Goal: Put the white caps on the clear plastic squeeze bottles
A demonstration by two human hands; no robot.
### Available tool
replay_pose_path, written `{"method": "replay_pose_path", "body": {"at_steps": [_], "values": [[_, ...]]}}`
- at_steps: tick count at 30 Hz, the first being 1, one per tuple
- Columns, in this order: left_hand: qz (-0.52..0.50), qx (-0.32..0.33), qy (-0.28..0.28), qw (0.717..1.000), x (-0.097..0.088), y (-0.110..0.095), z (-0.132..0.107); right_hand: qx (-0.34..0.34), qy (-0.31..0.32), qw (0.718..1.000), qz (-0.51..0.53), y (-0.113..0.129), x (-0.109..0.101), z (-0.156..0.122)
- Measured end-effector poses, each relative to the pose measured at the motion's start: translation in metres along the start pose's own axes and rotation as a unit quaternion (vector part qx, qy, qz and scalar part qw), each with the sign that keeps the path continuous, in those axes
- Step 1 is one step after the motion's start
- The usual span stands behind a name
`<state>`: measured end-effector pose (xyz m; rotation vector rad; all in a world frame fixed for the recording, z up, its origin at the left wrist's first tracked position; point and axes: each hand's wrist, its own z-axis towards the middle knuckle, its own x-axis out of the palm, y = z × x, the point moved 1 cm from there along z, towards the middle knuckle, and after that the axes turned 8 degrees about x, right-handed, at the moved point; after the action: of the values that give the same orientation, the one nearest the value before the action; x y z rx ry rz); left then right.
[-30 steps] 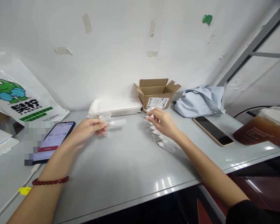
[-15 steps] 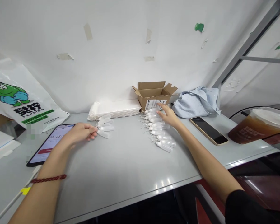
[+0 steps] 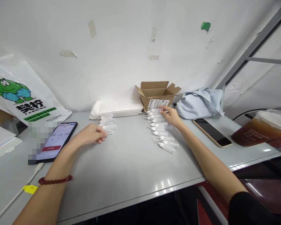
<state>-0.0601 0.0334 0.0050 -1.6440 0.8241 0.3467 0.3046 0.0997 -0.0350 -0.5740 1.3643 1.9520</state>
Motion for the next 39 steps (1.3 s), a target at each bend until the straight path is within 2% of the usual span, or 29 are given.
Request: {"method": "replay_pose_path", "body": {"at_steps": [5,10,13,16,20,27,35,39], "values": [[-0.006,0.010,-0.012,1.000,0.010,0.006,0.008,0.002,-0.044,0.999,0.017,0.009,-0.005,-0.003],[-0.009,0.060,-0.022,0.998,0.019,-0.002,0.006,-0.016,-0.076,0.993,0.086,0.038,-0.010,-0.018],[-0.034,0.115,-0.028,0.992,0.033,-0.011,0.003,-0.036,-0.057,0.992,0.109,0.063,-0.008,-0.032],[-0.081,0.155,-0.061,0.983,0.047,-0.018,0.001,-0.066,-0.015,0.991,0.118,0.086,-0.005,-0.048],[-0.126,0.187,-0.085,0.971,0.059,-0.024,-0.003,-0.078,0.036,0.989,0.121,0.104,-0.001,-0.064],[-0.101,0.192,-0.044,0.975,0.064,-0.030,-0.008,-0.042,0.091,0.984,0.145,0.112,0.002,-0.070],[-0.109,0.138,-0.059,0.983,0.065,-0.031,-0.009,-0.035,0.079,0.986,0.141,0.113,0.001,-0.070],[-0.105,0.167,-0.051,0.979,0.065,-0.034,-0.012,-0.029,0.083,0.986,0.142,0.113,0.002,-0.070]]}}
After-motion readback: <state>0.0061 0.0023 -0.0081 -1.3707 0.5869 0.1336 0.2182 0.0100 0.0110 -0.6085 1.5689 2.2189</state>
